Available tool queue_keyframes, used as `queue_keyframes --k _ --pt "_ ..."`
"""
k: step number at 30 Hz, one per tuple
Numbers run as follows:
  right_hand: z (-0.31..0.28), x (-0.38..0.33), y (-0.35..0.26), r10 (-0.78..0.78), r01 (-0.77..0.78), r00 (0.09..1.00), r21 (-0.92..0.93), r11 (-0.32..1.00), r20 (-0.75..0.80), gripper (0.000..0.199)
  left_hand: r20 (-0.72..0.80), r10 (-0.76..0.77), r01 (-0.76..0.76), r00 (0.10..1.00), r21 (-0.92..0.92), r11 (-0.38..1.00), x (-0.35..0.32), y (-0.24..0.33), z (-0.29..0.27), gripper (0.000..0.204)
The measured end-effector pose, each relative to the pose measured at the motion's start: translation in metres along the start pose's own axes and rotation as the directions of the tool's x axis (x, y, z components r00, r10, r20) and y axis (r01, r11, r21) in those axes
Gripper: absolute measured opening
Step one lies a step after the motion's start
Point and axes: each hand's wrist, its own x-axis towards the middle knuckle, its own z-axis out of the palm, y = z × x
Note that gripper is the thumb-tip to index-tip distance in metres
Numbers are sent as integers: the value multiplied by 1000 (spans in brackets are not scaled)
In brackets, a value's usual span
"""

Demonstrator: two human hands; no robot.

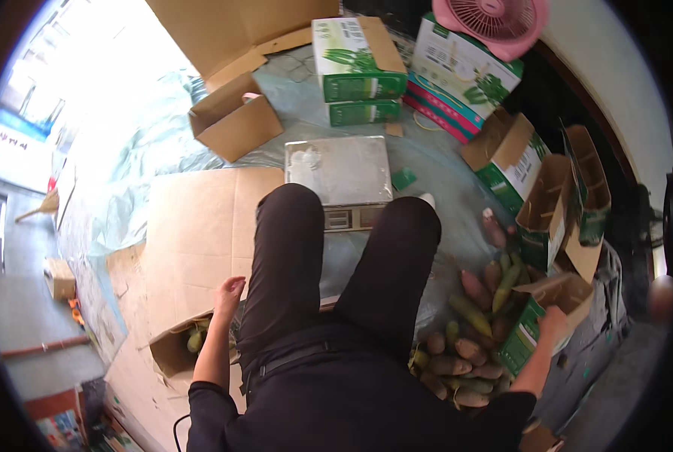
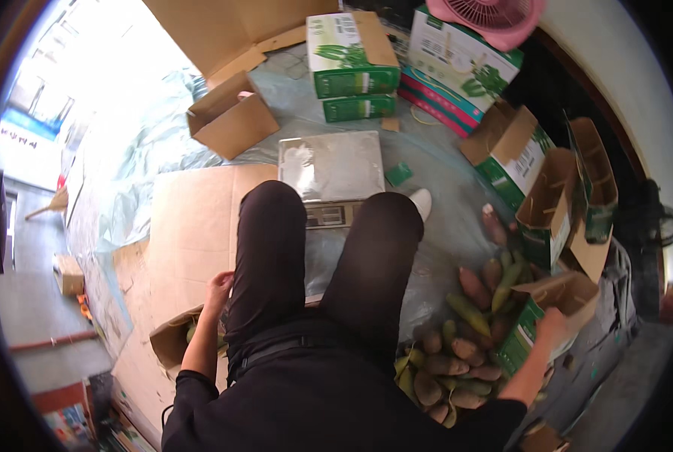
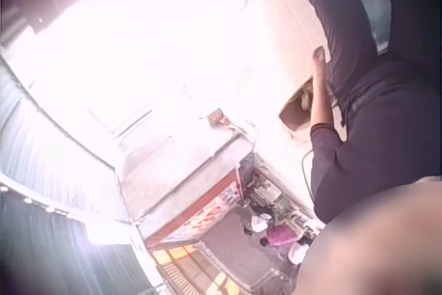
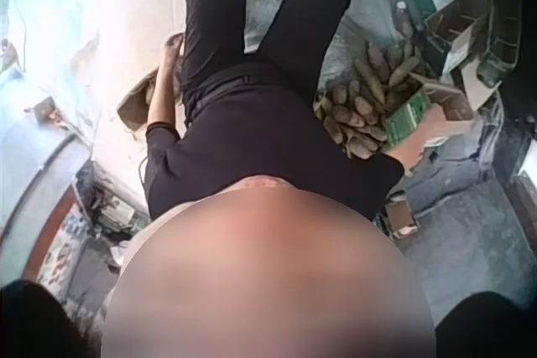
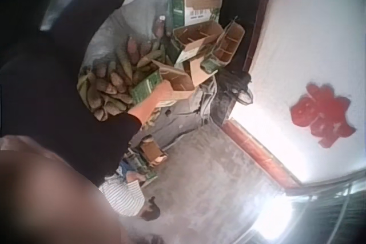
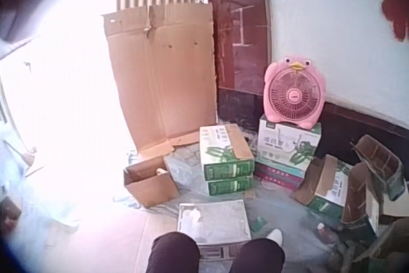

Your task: Sort and weigh vegetables into cardboard boxes.

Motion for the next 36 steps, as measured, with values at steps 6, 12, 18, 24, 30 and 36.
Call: queue_keyframes --k 6,12,18,24,30,36 --pt "-52 -2 109 56 43 993 749 662 -106 26 -46 77 -79 996 -52 995 18 37 5 19" --pt "-152 0 104 317 88 932 958 272 -176 37 46 74 -76 996 55 996 4 48 0 18" --pt "-255 11 35 449 285 872 947 -148 -193 53 -13 40 -40 999 19 999 -11 23 -9 19" --pt "-318 60 -53 -7 695 718 718 -32 -696 62 -25 7 -7 1000 10 1000 -16 12 -13 19" --pt "-382 72 -243 -159 458 842 839 -294 -515 33 -21 97 -89 995 233 968 -45 43 -21 19" --pt "-378 78 -414 -445 477 712 839 -262 -544 24 -369 132 -82 920 149 985 -79 52 -45 21"
